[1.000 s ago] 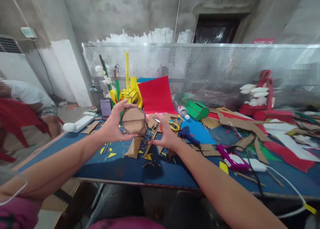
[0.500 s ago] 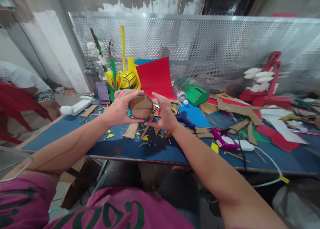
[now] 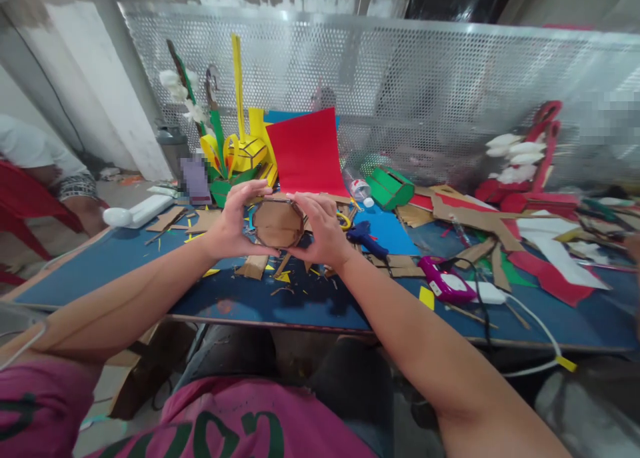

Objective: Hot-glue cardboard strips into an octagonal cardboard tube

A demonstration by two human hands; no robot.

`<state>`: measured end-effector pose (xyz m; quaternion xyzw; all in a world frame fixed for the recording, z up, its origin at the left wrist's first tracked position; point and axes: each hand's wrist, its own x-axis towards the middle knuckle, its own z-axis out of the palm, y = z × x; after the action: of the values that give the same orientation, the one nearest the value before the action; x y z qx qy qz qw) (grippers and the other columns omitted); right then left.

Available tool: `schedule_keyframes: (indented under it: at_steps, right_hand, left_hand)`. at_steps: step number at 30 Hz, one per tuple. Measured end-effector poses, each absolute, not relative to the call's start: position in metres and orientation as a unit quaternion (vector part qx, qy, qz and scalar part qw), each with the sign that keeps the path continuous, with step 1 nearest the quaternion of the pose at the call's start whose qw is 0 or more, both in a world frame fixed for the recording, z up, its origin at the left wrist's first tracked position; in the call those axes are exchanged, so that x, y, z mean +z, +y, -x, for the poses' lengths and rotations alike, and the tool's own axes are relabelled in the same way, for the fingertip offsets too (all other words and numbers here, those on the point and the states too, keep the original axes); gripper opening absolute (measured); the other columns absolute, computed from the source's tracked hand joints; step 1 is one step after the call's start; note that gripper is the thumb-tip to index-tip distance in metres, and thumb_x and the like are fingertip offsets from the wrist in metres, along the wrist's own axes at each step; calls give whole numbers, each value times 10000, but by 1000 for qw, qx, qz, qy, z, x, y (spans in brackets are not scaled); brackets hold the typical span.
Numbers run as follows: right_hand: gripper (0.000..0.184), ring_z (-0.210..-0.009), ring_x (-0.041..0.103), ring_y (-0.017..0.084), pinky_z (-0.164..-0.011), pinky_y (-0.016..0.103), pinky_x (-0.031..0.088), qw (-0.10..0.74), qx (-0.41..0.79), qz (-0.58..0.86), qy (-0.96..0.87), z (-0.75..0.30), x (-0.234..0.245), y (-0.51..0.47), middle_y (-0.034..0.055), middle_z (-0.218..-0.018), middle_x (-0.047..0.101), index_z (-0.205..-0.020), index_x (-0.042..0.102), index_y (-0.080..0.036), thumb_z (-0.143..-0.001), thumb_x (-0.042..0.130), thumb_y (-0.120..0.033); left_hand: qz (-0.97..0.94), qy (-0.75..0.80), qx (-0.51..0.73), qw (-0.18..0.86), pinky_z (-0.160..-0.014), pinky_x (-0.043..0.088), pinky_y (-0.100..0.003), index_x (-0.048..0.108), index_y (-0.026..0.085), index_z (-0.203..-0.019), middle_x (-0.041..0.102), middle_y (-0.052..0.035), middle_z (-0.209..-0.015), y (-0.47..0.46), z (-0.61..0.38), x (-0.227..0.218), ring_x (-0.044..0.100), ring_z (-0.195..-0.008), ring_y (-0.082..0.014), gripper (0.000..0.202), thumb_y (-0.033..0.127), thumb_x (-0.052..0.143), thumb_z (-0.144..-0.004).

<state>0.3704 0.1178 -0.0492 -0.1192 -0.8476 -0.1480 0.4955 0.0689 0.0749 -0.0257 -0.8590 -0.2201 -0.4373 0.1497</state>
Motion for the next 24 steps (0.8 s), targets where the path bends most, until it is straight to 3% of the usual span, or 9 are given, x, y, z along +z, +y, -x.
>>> schedule_keyframes:
  at_steps: [4,13,20,24]
  right_hand:
    - [1224,-1464,711,515,-1220,777,587,485,-143,131,-853,-374,-49,117,192,-1662,711,-1889,304,-327,-890,943,-635]
    - [1296,-1459,714,496,-1204,751,616,516,-175,101,-832,-375,-49,117,200,-1631,720,-1918,269,-319,-901,962,-723]
    - [1342,-1525,681,546,-1266,834,549,495,-168,124,-844,-381,-57,129,196,-1705,690,-1935,109,-383,-920,903,-758]
    - [1332,-1540,682,549,-1261,842,558,492,-176,114,-845,-383,-59,132,201,-1730,676,-1934,89,-394,-933,888,-760]
  left_hand:
    - [853,-232,-455,111,-1449,409,-743,-43,362,-1952,466,-255,-1874,77,-67,-32,487,-1767,-521,1671,982,955,-762]
    - [854,-259,-440,97,-1423,423,-684,99,306,-1960,537,-252,-1838,89,-58,-40,552,-1712,-489,1483,820,976,-880]
    - [848,-312,-400,154,-1489,371,-693,95,291,-1953,382,-270,-1949,85,-58,-39,401,-1825,-503,1498,784,999,-866]
    - [845,-315,-395,176,-1497,318,-731,143,279,-1943,402,-292,-1938,92,-58,-43,382,-1835,-518,1473,811,984,-856]
